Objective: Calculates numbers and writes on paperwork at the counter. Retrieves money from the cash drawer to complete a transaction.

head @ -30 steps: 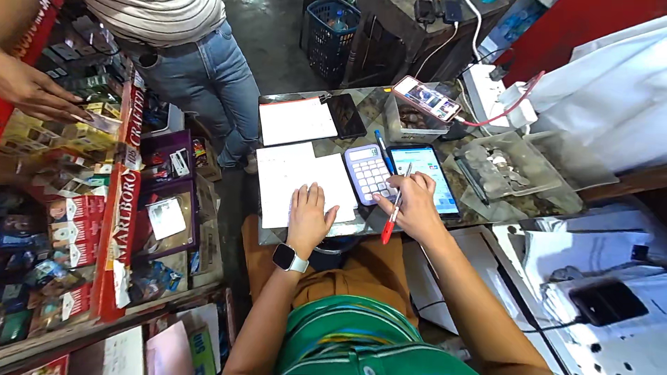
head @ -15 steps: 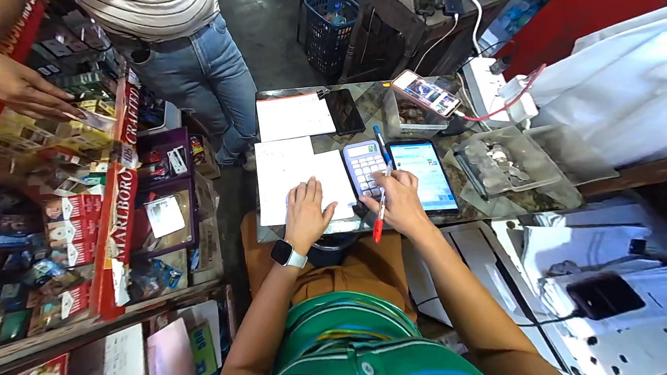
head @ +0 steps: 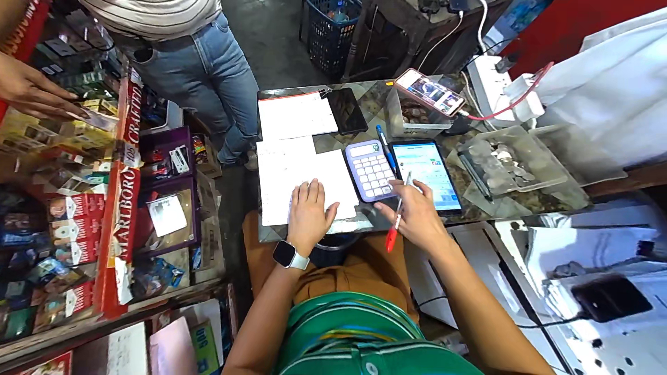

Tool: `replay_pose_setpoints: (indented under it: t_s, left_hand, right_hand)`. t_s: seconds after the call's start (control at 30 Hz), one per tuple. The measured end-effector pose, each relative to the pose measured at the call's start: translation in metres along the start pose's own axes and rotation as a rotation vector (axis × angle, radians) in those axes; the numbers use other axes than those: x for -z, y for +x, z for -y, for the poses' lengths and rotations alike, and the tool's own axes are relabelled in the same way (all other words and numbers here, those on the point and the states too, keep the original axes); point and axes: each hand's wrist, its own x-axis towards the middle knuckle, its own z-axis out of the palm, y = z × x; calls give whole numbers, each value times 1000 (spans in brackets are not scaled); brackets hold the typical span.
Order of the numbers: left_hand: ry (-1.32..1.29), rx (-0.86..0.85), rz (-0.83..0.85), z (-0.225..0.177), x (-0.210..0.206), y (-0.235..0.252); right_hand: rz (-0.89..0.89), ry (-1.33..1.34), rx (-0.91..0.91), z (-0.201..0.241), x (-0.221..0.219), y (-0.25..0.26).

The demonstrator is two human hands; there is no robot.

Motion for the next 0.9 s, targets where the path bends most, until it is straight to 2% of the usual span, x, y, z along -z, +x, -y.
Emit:
replay_pose_setpoints:
  t_s: [0.17,0.23,0.33,0.43,0.57,0.9]
  left_hand:
    - [3,29,86,1,0,3]
    - [3,43,105,1,1,4]
    - [10,43,90,1,2,4]
    - [25,33,74,1,2,4]
    - [26,5,8,-1,0,3]
    - [1,-12,-26,0,-1,2]
  right_hand:
    - [-86,-28,40,3,-14,22]
    - [-48,-33,45,3,-22,30]
    - [45,-42,21,1,-26,37]
    - [-10,-33,79,11,-19,31]
    - [56,-39,109,14,-16,16]
    - [-240,3,99,11,26,10]
